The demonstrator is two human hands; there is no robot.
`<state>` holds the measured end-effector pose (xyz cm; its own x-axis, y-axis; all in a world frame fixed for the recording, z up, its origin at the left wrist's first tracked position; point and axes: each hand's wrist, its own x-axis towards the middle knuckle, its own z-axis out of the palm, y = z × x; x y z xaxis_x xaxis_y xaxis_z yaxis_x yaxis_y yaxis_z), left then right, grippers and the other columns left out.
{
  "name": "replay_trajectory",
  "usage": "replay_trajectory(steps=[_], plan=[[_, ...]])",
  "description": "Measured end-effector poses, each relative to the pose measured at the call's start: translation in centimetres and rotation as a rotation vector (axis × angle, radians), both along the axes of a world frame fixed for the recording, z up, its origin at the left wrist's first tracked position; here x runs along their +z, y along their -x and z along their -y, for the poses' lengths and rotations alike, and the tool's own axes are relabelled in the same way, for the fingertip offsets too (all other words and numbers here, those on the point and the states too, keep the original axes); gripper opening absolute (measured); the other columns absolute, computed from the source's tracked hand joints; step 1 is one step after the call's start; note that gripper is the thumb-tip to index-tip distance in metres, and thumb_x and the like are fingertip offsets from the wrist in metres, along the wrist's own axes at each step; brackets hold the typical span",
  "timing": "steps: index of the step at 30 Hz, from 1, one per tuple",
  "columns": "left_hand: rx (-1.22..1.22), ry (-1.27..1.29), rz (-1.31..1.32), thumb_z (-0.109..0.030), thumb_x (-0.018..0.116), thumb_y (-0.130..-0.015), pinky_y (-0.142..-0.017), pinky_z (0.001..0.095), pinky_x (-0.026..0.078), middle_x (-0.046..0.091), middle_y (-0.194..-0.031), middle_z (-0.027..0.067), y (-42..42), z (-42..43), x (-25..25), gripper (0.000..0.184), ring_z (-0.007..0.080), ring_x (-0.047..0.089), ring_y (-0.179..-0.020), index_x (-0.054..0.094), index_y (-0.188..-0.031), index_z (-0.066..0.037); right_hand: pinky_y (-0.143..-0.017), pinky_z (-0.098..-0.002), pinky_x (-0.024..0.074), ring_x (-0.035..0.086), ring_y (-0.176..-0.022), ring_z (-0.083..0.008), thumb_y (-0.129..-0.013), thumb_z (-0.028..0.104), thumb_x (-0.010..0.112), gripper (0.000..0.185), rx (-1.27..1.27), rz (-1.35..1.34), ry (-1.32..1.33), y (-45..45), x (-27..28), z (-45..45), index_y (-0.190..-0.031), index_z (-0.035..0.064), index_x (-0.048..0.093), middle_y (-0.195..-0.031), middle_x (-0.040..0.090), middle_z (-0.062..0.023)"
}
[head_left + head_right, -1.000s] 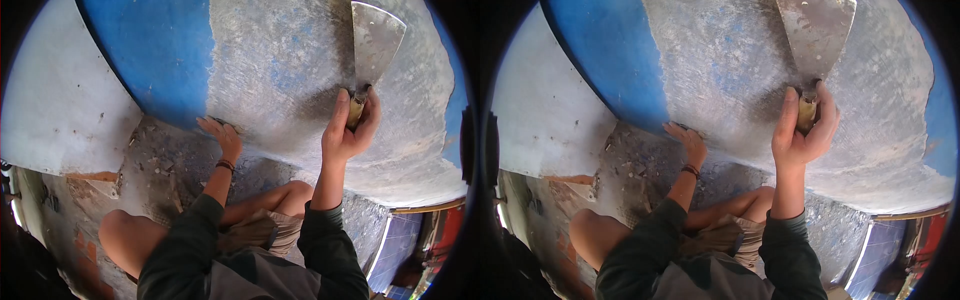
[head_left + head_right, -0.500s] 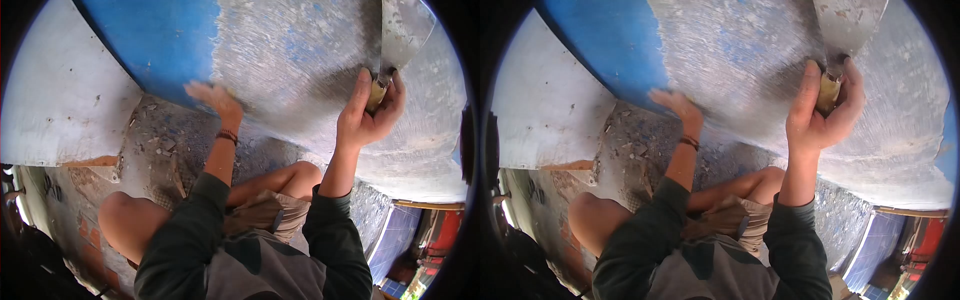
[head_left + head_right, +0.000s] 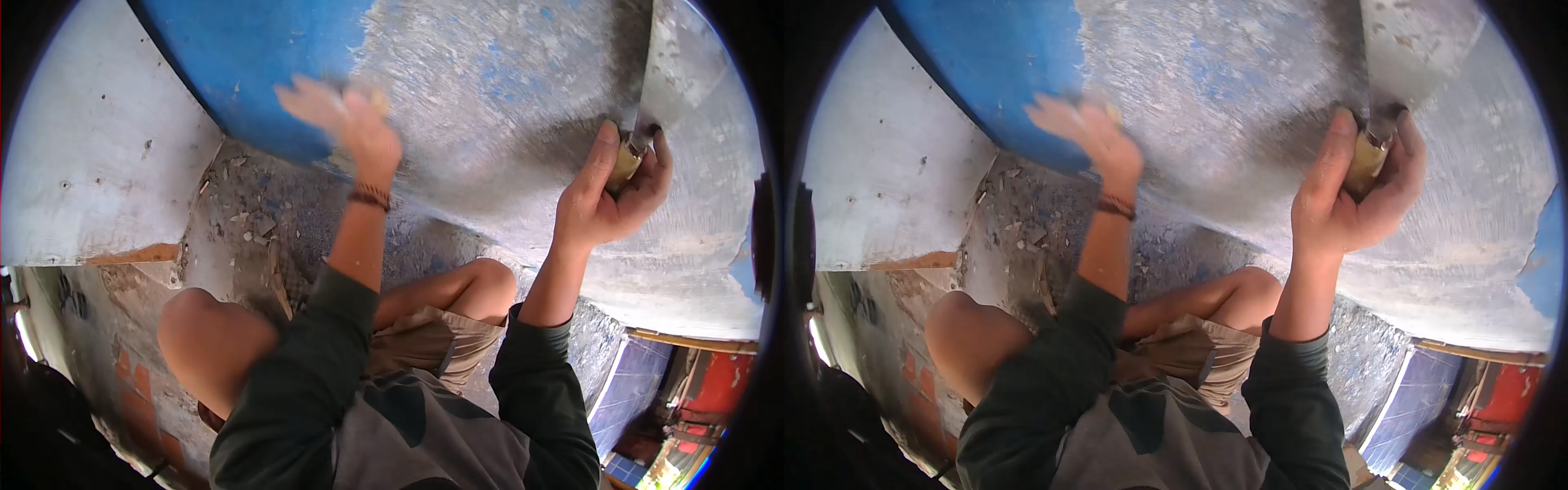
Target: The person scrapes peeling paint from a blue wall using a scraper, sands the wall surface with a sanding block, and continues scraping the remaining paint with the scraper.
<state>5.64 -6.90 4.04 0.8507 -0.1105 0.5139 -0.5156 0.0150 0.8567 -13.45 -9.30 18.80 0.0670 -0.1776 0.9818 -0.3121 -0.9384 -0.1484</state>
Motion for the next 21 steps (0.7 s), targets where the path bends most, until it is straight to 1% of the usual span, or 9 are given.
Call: replay_trajectory(steps=[3,6,9,12,13,15,17,19,21], plan=[[0.003,0.042,-0.764,-0.035,0.024,-0.098,-0.113,0.0489,0.008,-0.006,-0.15,0.0157,3.6,0.4,-10.2,0.063,0.0354,0.002,-0.138,-0.003,-0.142,0.001,-0.072,-0.025,0.049,0.059,-0.085,-0.0186,-0.082,0.001,0.066,0.045,-0.107,0.005,0.052,-0.3,-0.1,0.2,-0.118,-0.0094,0.04,-0.1,0.057,-0.0196],[-0.112,0.457,-1.023,-0.032,0.022,-0.099,-0.113,0.045,0.001,-0.014,-0.147,0.0219,3.7,-0.1,-10.2,0.063,0.0332,-0.009,-0.137,-0.009,-0.14,0.004,-0.071,-0.0238,0.0489,0.06,-0.084,-0.0179,-0.082,0.002,0.065,0.045,-0.115,0.008,0.019,-0.4,-0.1,-0.2,-0.118,-0.0091,0.04,-0.099,0.057,-0.0189],[-0.016,0.035,-0.469,-0.029,0.023,-0.099,-0.113,0.0454,0.0,-0.016,-0.147,0.0214,6.6,1.6,-5.2,0.062,0.0337,-0.012,-0.137,-0.01,-0.14,0.003,-0.065,-0.0212,0.048,0.059,-0.078,-0.0153,-0.083,0.002,0.065,0.046,-0.101,-0.012,0.053,0.0,-0.2,0.1,-0.119,-0.0086,0.039,-0.095,0.058,-0.0168],[-0.051,0.168,-0.673,-0.029,0.023,-0.099,-0.113,0.0462,0.001,-0.012,-0.147,0.0234,9.3,1.3,-2.1,0.061,0.036,-0.009,-0.137,-0.007,-0.141,0.004,-0.064,-0.0201,0.0472,0.058,-0.076,-0.0147,-0.083,0.002,0.065,0.047,-0.141,0.002,0.051,-0.7,-0.2,-0.1,-0.119,-0.0085,0.038,-0.095,0.057,-0.016],[-0.042,0.178,-0.672,-0.029,0.023,-0.099,-0.113,0.0462,0.001,-0.012,-0.147,0.0234,8.6,2.2,-4.2,0.061,0.036,-0.009,-0.137,-0.007,-0.141,0.004,-0.065,-0.0202,0.0475,0.058,-0.077,-0.0149,-0.082,0.002,0.065,0.047,-0.114,0.031,0.064,-0.8,-0.2,0.0,-0.119,-0.0086,0.038,-0.095,0.057,-0.0163],[0.095,-0.436,-0.683,-0.029,0.025,-0.099,-0.114,0.047,0.005,-0.005,-0.147,0.0262,6.7,4.6,-10.7,0.06,0.038,-0.001,-0.137,-0.001,-0.141,0.006,-0.065,-0.0212,0.0487,0.059,-0.078,-0.0153,-0.082,0.003,0.067,0.048,-0.128,-0.007,0.087,0.1,-0.2,0.6,-0.119,-0.009,0.038,-0.095,0.057,-0.0165],[0.192,0.365,-0.994,-0.031,0.024,-0.099,-0.113,0.048,0.01,-0.001,-0.147,0.0272,2.5,3.7,-9.4,0.06,0.0394,0.005,-0.136,0.003,-0.141,0.005,-0.065,-0.0211,0.0486,0.059,-0.078,-0.015,-0.082,0.003,0.066,0.047,-0.099,-0.012,0.074,-0.3,-0.1,0.5,-0.118,-0.0091,0.039,-0.095,0.057,-0.0164],[-0.038,-1.606,-0.626,-0.033,0.027,-0.099,-0.113,0.0468,0.011,0.0,-0.147,0.0269,-3.5,2.7,-13.5,0.061,0.0392,0.009,-0.136,0.003,-0.142,0.002,-0.064,-0.0208,0.0486,0.058,-0.076,-0.0141,-0.082,0.002,0.066,0.047,-0.049,0.008,0.057,-0.4,0.1,-0.1,-0.118,-0.0091,0.039,-0.095,0.057,-0.0165],[-0.073,-1.467,-0.67,-0.033,0.029,-0.098,-0.112,0.0463,0.015,0.004,-0.146,0.0269,-0.3,1.9,-11.9,0.061,0.0385,0.013,-0.135,0.005,-0.142,0.002,-0.063,-0.02,0.0489,0.059,-0.076,-0.0142,-0.083,0.003,0.065,0.046,-0.083,-0.076,0.05,0.4,0.3,-0.1,-0.118,-0.0092,0.039,-0.095,0.057,-0.0167]])
